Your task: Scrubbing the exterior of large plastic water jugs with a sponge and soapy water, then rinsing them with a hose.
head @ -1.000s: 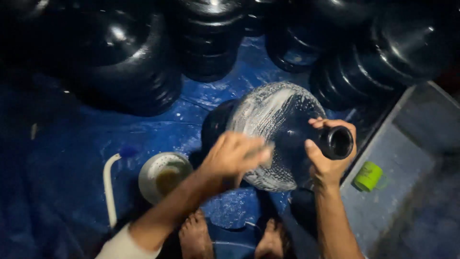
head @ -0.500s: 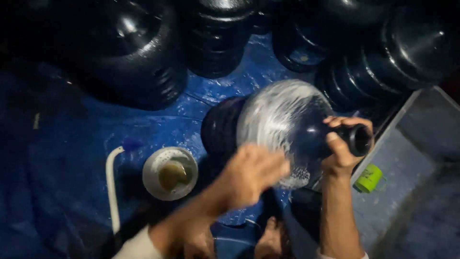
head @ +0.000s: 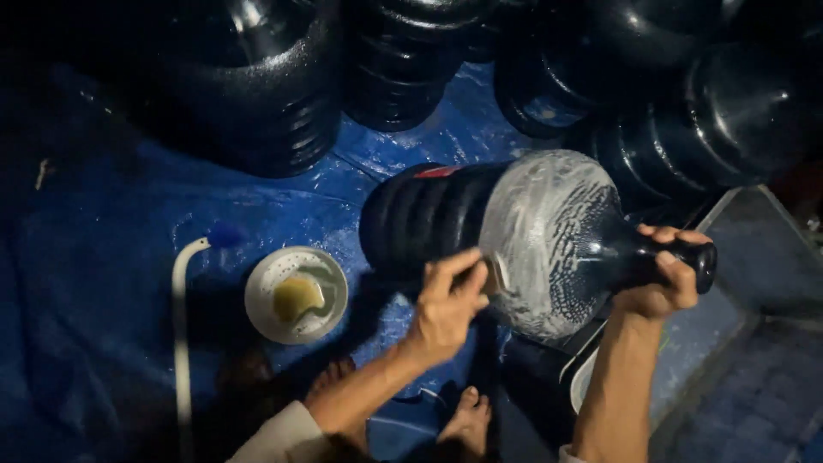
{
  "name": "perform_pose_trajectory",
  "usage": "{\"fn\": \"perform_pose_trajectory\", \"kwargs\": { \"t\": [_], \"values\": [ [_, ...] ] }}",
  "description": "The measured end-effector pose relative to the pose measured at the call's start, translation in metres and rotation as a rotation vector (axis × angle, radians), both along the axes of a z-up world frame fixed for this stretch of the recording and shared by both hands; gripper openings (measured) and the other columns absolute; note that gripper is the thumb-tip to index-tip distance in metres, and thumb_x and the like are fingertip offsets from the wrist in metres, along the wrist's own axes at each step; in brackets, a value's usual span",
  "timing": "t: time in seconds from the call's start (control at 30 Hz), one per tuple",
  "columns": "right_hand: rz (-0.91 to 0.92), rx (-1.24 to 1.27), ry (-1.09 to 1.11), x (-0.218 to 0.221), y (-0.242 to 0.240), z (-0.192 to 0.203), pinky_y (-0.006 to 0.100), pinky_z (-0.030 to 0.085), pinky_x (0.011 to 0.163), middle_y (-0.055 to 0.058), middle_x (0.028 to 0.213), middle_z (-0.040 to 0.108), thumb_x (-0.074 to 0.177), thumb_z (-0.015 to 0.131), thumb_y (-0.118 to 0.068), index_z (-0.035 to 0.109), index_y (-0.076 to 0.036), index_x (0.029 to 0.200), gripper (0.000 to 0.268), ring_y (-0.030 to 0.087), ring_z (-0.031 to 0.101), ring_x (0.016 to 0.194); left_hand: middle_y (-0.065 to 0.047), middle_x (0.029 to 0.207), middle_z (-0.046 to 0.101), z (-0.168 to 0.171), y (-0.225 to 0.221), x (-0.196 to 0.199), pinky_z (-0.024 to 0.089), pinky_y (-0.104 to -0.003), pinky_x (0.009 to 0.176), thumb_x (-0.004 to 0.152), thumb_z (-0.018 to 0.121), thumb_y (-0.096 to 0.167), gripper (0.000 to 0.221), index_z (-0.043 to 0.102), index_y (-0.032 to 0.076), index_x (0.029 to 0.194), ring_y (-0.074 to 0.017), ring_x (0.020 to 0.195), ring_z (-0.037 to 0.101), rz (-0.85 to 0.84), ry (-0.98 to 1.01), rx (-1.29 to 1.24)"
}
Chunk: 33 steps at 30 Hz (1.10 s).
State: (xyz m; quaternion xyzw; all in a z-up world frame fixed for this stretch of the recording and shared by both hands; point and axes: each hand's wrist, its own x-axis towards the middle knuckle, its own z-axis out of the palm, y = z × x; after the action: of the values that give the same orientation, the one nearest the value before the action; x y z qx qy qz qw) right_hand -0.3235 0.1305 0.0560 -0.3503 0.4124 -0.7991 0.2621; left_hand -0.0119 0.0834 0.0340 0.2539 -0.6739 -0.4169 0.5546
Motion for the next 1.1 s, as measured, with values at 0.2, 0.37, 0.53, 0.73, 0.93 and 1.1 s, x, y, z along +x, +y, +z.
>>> {"fn": "perform_pose_trajectory", "kwargs": {
  "t": [0.2,0.37,0.53,0.73,0.93,1.1],
  "values": [
    [0.115,-0.003,0.073,0.019,0.005,0.003,0.038,0.054,0.113,0.005,0.100,0.065,0.072,0.057,-0.014,0.059,-0.013,0.114,0.042,0.022,0.065,0.101,-0.016,0.147,0.054,-0.006,-0.087,-0.032,0.049,-0.038,0.112,0.097,0.061,0.007,0.040,0.060,0.003,0.137,-0.0316,0.130,0.060,-0.043,0.084,0.181],
    [-0.006,0.024,0.032,0.023,-0.014,0.010,0.038,0.052,0.106,0.005,0.099,0.061,0.076,0.056,-0.014,0.058,-0.014,0.115,0.038,0.023,0.059,0.100,-0.020,0.146,0.050,0.010,-0.026,-0.018,0.042,-0.043,0.119,0.096,0.060,0.002,0.042,0.058,-0.007,0.137,-0.0345,0.135,0.052,0.098,0.044,0.016],
    [-0.069,0.034,-0.040,0.010,-0.016,0.000,0.035,0.051,0.110,0.005,0.108,0.063,0.087,0.060,-0.012,0.055,-0.014,0.121,0.034,0.020,0.061,0.107,-0.025,0.141,0.051,-0.024,0.026,-0.018,0.050,-0.042,0.106,0.085,0.067,-0.012,0.045,0.060,-0.011,0.129,-0.0376,0.123,0.057,0.186,-0.037,0.040],
    [0.041,-0.028,0.369,0.025,-0.019,0.007,0.041,0.050,0.121,0.011,0.111,0.065,0.075,0.058,-0.025,0.051,-0.013,0.117,0.044,0.028,0.066,0.117,-0.021,0.143,0.052,-0.010,-0.038,-0.011,0.049,-0.039,0.108,0.096,0.058,0.002,0.045,0.055,-0.003,0.141,-0.0357,0.126,0.059,0.104,0.004,0.183],
    [-0.021,0.073,0.020,0.045,0.006,0.029,0.036,0.052,0.111,0.007,0.101,0.063,0.080,0.054,-0.009,0.056,-0.013,0.117,0.037,0.022,0.064,0.104,-0.022,0.145,0.052,-0.006,0.001,0.002,0.048,-0.040,0.111,0.093,0.061,0.000,0.043,0.058,-0.009,0.135,-0.0361,0.129,0.058,0.101,0.022,0.123],
    [-0.257,0.195,-0.119,0.053,-0.009,0.048,0.030,0.060,0.087,0.007,0.087,0.068,0.085,0.061,-0.004,0.061,-0.005,0.108,0.023,0.019,0.066,0.082,-0.018,0.139,0.056,0.018,-0.034,-0.019,0.044,-0.039,0.105,0.101,0.055,0.008,0.040,0.057,-0.001,0.140,-0.0271,0.117,0.063,0.011,-0.004,0.217]
  ]
}}
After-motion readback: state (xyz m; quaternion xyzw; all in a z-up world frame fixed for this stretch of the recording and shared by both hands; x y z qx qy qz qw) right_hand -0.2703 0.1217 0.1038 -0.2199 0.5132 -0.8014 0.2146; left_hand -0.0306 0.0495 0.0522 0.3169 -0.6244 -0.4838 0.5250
